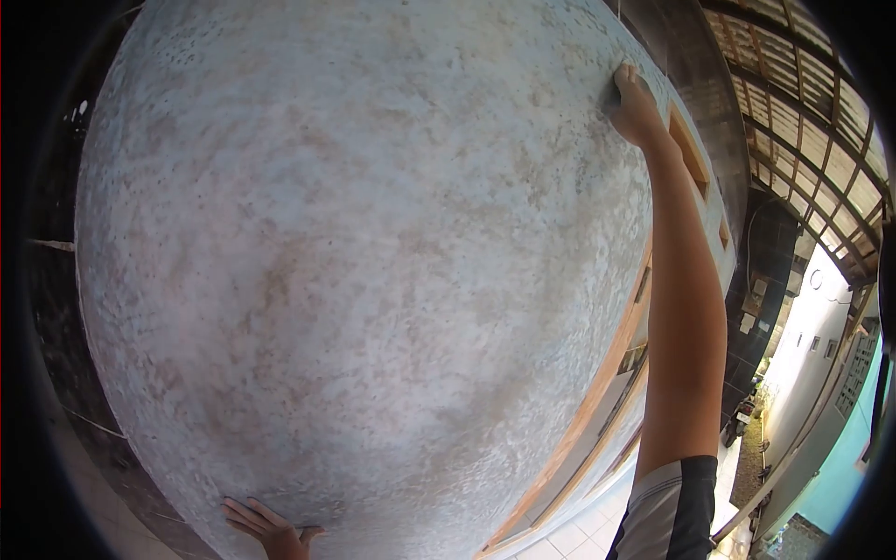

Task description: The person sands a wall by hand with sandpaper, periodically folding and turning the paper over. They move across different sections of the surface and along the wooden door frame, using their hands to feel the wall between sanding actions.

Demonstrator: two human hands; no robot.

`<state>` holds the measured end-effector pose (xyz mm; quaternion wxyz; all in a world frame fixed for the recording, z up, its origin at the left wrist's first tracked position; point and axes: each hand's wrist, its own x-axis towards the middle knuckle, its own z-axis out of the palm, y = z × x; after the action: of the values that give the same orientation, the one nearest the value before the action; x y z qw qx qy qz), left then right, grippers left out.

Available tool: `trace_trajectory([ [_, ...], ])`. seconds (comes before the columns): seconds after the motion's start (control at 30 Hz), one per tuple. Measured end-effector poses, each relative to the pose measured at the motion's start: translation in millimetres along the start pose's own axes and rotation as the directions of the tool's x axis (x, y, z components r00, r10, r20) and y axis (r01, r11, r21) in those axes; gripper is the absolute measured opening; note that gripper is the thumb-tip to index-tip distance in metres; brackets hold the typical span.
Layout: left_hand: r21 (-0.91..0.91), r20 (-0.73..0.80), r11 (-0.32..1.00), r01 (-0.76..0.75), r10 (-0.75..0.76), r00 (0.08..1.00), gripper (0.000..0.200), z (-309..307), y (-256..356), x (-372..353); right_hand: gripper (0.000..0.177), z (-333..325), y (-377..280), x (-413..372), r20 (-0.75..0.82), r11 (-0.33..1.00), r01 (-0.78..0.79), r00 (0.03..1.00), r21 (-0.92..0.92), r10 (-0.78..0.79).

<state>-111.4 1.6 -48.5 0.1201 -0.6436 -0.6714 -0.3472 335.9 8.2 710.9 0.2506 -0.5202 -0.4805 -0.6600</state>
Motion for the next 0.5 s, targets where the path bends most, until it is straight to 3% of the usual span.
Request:
trace_trajectory([
  [0.03,-0.014,0.013,1.0,0.002,-0.002,1.0,0.161,0.9,-1.6,-0.7,0.083,-8.7,-10.1,-20.6,0.0,0.988,-0.013,1.0,0.154,0.013],
  [0.07,-0.008,0.012,1.0,-0.006,0.006,1.0,0.161,3.5,-2.8,0.0,0.083,-19.1,-20.2,-45.7,0.003,0.988,-0.022,1.0,0.153,0.022],
  [0.13,0.007,-0.029,1.0,-0.029,0.029,0.999,0.159,8.7,-4.9,0.6,0.099,-40.7,-39.2,-105.3,0.062,0.947,0.169,0.979,0.274,-0.193],
  [0.2,0.019,-0.047,0.998,-0.053,0.054,0.997,0.158,6.2,-3.5,2.2,0.112,-86.2,-80.4,-184.3,0.36,0.925,0.082,0.905,0.371,-0.224],
  [0.23,0.023,-0.065,0.997,-0.069,0.07,0.995,0.156,4.8,-4.2,0.7,0.115,-110.0,-105.3,-224.6,0.544,0.931,-0.002,0.812,0.366,-0.212],
  [0.3,0.016,-0.029,0.997,-0.077,0.077,0.997,0.153,6.0,-8.0,-6.8,0.114,-127.3,-144.7,-326.2,0.433,0.813,0.153,0.783,0.561,-0.446],
  [0.37,0.008,-0.001,0.997,-0.078,0.078,0.997,0.151,-4.5,-9.6,-14.7,0.105,-133.5,-189.1,-429.0,0.384,0.611,0.107,0.69,0.784,-0.613],
  [0.4,-0.189,0.166,0.979,-0.07,0.102,0.981,0.148,-22.1,-7.1,-20.5,0.1,-137.8,-216.1,-482.4,0.46,0.523,-0.064,0.574,0.85,-0.678],
  [0.43,-0.374,0.317,0.927,-0.032,0.16,0.935,0.145,-40.7,-3.7,-27.1,0.093,-158.1,-248.0,-518.3,0.585,0.525,-0.26,0.37,0.811,-0.721],
  [0.47,-0.446,0.249,0.888,-0.109,0.24,0.938,0.126,-63.4,5.7,-41.6,0.088,-157.7,-276.5,-592.6,0.422,0.325,-0.271,0.51,0.906,-0.75],
  [0.5,-0.511,0.181,0.84,-0.184,0.314,0.932,0.108,-77.9,15.1,-58.3,0.097,-151.7,-316.1,-676.9,0.376,0.293,-0.25,0.418,0.923,-0.827],
])
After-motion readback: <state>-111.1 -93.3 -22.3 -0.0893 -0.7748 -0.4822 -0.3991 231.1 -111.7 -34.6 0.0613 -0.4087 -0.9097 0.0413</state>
